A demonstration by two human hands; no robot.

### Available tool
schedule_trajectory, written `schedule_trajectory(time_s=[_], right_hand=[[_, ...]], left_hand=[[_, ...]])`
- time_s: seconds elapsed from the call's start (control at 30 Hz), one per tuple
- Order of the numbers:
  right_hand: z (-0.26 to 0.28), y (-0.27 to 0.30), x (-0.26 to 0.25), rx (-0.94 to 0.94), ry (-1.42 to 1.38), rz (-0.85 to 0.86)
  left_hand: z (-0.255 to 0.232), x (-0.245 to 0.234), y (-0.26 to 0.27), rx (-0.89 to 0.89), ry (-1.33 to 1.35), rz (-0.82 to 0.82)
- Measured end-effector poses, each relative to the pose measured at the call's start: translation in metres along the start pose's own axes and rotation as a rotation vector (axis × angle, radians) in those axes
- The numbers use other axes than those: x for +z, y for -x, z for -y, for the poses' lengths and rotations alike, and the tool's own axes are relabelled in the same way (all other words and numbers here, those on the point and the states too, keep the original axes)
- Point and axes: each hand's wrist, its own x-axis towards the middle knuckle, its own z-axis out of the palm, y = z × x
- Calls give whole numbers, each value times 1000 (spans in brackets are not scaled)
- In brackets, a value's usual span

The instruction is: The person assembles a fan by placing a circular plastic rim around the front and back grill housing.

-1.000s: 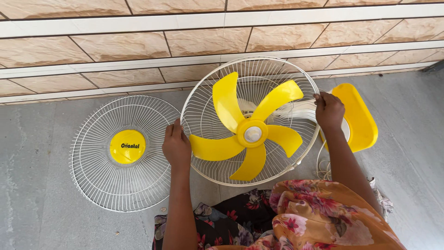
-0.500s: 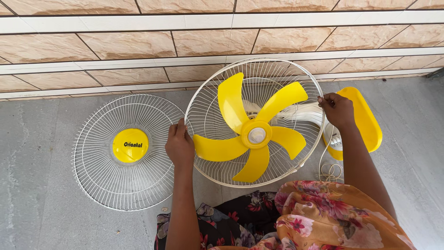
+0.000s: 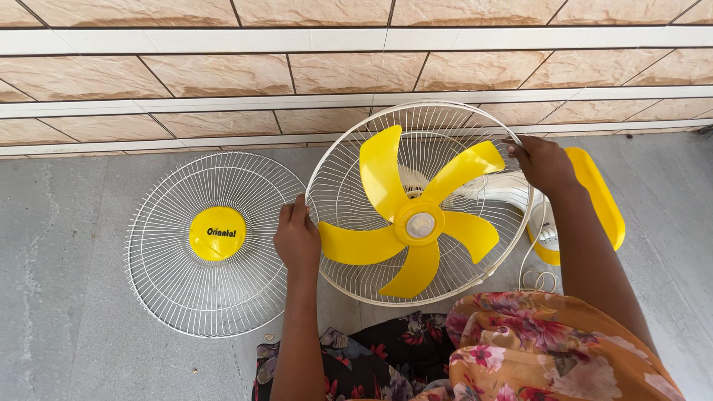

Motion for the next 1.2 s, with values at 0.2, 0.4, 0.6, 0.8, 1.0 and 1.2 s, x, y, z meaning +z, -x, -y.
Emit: schedule_trajectory(time_s=[0.2,0.4,0.6,0.8,1.0,1.2], right_hand=[[13,1,8,-121,-280,-113],[56,-14,9,-348,-357,-436],[120,-45,-10,-525,-204,-516],[144,-60,-14,-568,-144,-494],[133,-60,-22,-604,-154,-354],[130,-64,-23,-627,-177,-322]], left_hand=[[1,2,1,11,-1,-14],[-2,-2,0,-3,5,-9],[-4,-2,-1,6,1,-29],[-7,-3,-2,8,-25,-33],[-5,-2,-2,35,-28,-45],[-1,1,-1,39,-67,-15]])
